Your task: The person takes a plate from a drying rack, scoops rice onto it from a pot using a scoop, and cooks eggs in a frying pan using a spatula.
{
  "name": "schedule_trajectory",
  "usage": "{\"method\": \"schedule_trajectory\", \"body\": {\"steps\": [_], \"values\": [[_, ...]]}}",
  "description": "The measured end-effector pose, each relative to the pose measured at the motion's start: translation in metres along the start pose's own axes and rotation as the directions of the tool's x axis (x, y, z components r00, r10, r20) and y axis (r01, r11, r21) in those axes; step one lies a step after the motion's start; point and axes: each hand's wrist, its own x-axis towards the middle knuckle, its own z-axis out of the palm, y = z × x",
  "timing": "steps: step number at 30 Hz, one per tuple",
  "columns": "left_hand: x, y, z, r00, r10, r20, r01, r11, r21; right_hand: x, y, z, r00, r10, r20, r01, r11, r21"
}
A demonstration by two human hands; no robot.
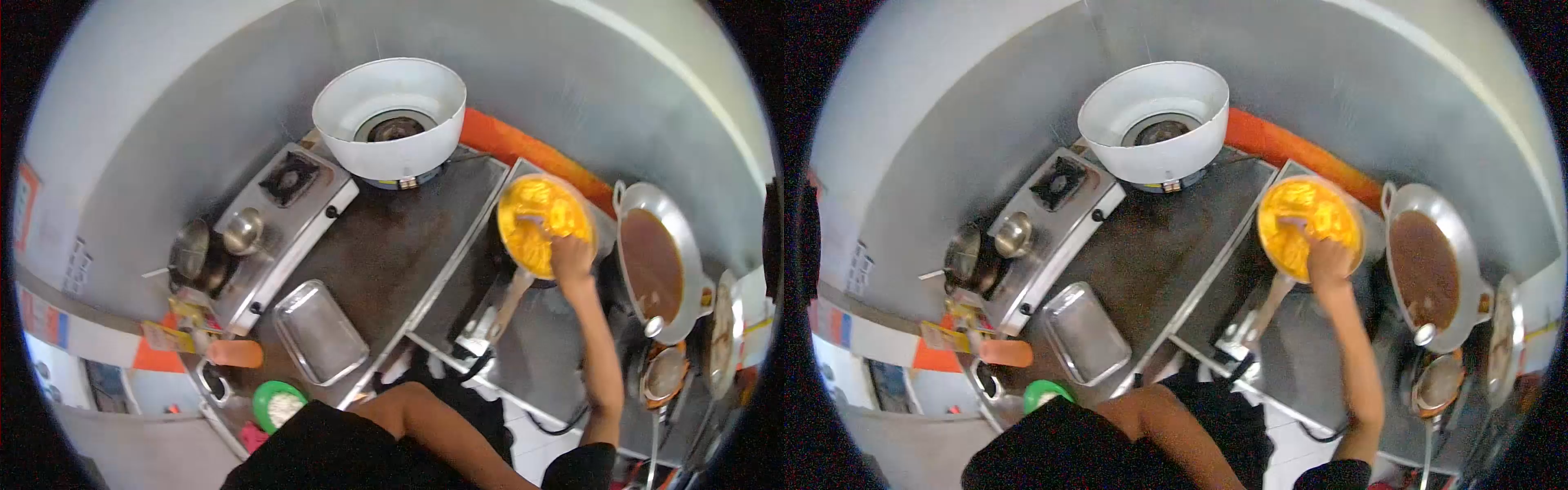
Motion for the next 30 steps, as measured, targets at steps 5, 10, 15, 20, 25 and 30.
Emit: {"method": "schedule_trajectory", "body": {"steps": [5,10,15,20,25,30], "values": [[-0.008,0.004,-0.002,1.0,-0.021,0.016,0.022,0.999,-0.05,-0.024,0.029,-0.014,0.98,0.195,-0.029,-0.186,0.962,0.203],[-0.022,0.049,-0.028,0.988,0.0,0.152,0.004,1.0,-0.023,-0.067,0.064,-0.055,0.975,0.219,-0.037,-0.184,0.889,0.42],[-0.038,0.082,-0.032,0.936,-0.253,0.244,0.19,0.948,0.254,-0.075,0.088,-0.099,0.983,0.082,0.163,-0.155,0.845,0.511],[-0.014,0.072,-0.004,0.95,-0.093,-0.299,0.17,0.955,0.243,-0.037,0.075,-0.091,0.935,-0.121,0.333,-0.08,0.843,0.531],[-0.025,0.043,0.009,0.967,-0.098,-0.235,0.098,0.995,-0.011,0.006,0.048,-0.039,0.935,-0.24,0.262,0.096,0.88,0.465],[-0.022,0.018,0.023,0.975,-0.04,-0.218,0.02,0.995,-0.093,0.034,0.019,-0.024,0.951,-0.156,0.268,0.099,0.972,0.213]]}}
